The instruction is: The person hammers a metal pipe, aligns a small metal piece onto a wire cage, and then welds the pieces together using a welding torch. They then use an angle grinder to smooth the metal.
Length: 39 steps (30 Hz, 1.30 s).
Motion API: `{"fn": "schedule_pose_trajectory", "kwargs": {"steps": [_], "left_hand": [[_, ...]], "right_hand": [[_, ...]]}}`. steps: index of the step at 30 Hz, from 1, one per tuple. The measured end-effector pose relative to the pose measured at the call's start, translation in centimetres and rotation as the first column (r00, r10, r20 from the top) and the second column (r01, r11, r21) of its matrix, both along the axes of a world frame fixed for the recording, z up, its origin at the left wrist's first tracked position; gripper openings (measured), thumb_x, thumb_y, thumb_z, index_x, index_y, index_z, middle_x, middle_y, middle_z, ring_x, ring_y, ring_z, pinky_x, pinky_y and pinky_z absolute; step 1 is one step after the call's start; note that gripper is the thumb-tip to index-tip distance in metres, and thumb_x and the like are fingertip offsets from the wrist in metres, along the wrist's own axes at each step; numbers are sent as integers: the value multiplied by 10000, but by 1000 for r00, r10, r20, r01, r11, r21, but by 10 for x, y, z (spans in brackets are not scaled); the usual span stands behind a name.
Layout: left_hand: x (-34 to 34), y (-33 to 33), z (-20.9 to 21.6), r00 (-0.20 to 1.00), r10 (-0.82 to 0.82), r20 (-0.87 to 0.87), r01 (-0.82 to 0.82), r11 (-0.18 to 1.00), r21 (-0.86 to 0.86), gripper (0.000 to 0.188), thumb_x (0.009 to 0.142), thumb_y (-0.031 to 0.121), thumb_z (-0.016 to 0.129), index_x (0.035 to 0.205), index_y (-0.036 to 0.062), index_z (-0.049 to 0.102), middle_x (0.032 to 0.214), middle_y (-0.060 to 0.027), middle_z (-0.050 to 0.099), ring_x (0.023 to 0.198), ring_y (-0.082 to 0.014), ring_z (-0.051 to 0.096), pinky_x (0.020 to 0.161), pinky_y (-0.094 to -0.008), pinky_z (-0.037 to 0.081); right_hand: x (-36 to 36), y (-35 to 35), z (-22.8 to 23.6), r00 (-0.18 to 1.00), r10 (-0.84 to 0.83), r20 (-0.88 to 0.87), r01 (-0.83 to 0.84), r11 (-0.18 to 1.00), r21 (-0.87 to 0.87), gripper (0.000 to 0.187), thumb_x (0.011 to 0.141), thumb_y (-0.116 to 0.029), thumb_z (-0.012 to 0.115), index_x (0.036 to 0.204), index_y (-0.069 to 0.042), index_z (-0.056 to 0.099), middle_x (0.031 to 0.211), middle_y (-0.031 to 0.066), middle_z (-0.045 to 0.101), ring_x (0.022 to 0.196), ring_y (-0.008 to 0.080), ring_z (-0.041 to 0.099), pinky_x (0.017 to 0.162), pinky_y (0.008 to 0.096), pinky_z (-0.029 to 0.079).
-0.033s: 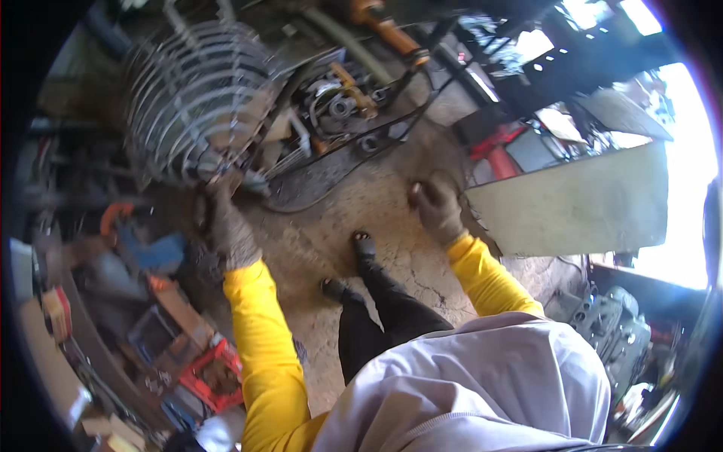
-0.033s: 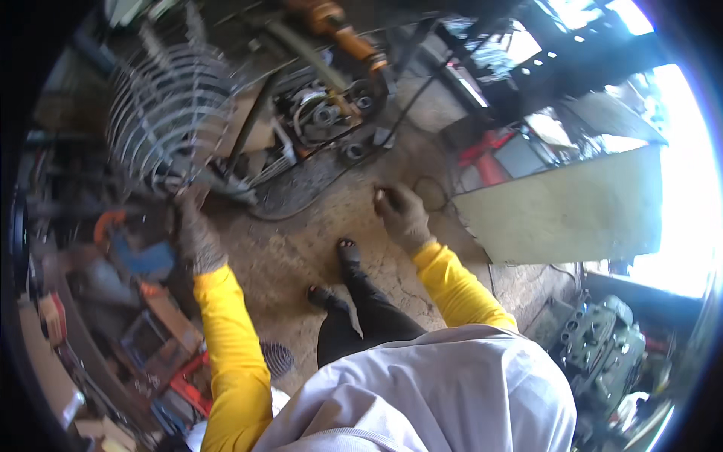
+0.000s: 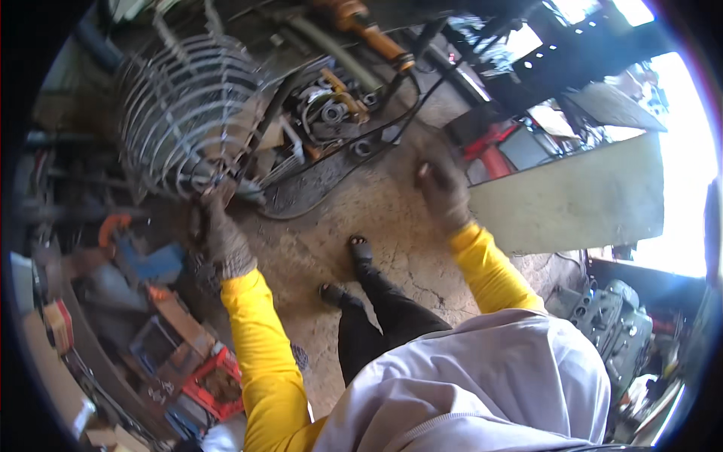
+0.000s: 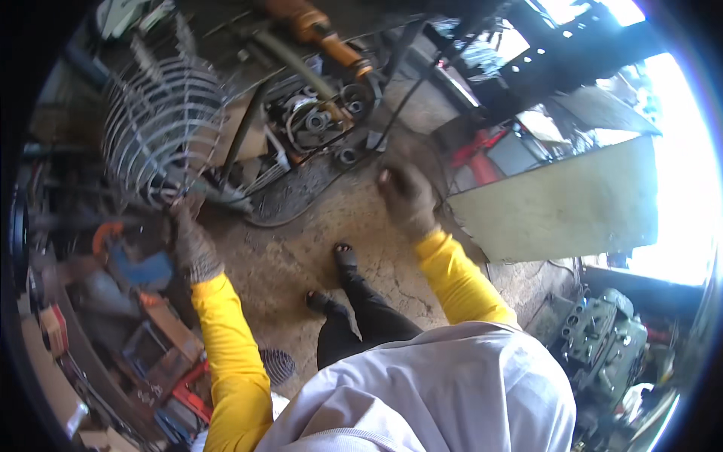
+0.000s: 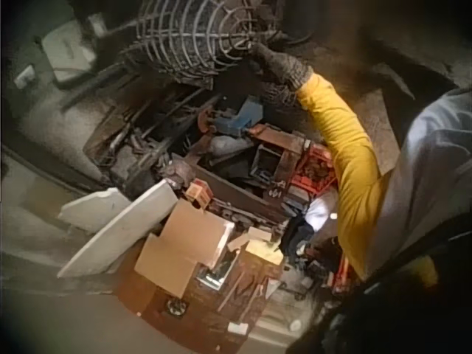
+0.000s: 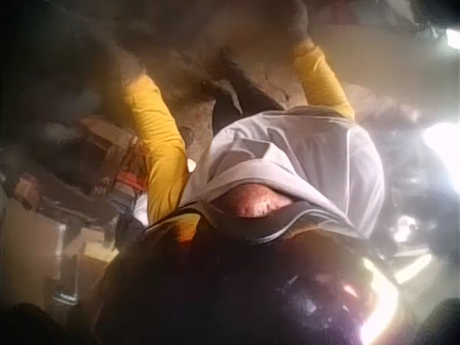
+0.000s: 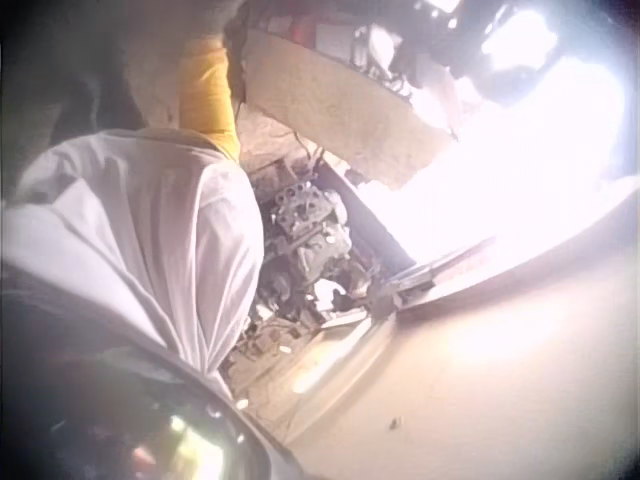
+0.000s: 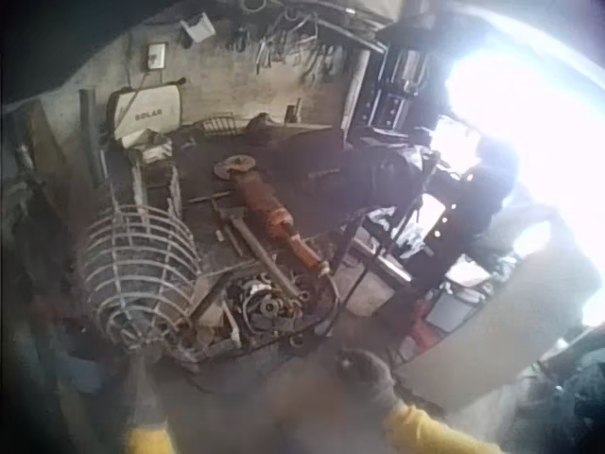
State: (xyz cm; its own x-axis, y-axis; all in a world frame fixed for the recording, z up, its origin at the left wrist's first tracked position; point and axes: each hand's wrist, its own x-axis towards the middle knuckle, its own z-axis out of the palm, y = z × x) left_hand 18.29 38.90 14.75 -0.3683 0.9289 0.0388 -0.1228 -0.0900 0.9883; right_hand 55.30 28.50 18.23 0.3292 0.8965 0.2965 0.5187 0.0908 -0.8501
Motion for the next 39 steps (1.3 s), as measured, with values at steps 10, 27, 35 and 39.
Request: {"fn": "schedule_pose_trajectory", "kwargs": {"steps": [10,27,35,39], "left_hand": [[11,3,-5,994,-72,86,66,995,75,293,974,146,603,1201,-36,639,1146,-111,690,1022,-229,655,958,-366,505],[12,0,-6,952,194,237,-162,976,-145,198,812,120,816,960,28,723,928,-64,738,862,-132,691,811,-289,548],[0,8,-62,979,206,-6,-205,972,-119,363,913,311,701,1146,33,675,1028,-70,720,904,-184,693,864,-353,553],[6,10,-64,990,81,-113,-82,997,-3,349,948,318,664,1150,34,666,1059,-67,708,936,-194,682,875,-367,537]], "right_hand": [[227,197,119,760,-571,309,643,730,-232,784,822,-680,595,1315,-70,617,1036,145,720,1052,305,668,923,389,486],[235,228,138,520,-853,-43,852,522,-41,742,671,-495,856,979,140,625,901,187,702,788,251,676,672,410,564],[254,131,165,905,-172,-390,270,940,211,283,989,-156,585,1188,45,571,982,98,667,840,210,661,759,318,565],[168,64,112,999,52,6,-52,966,255,355,986,-215,612,1246,13,535,915,96,660,776,207,653,700,315,564]]}}
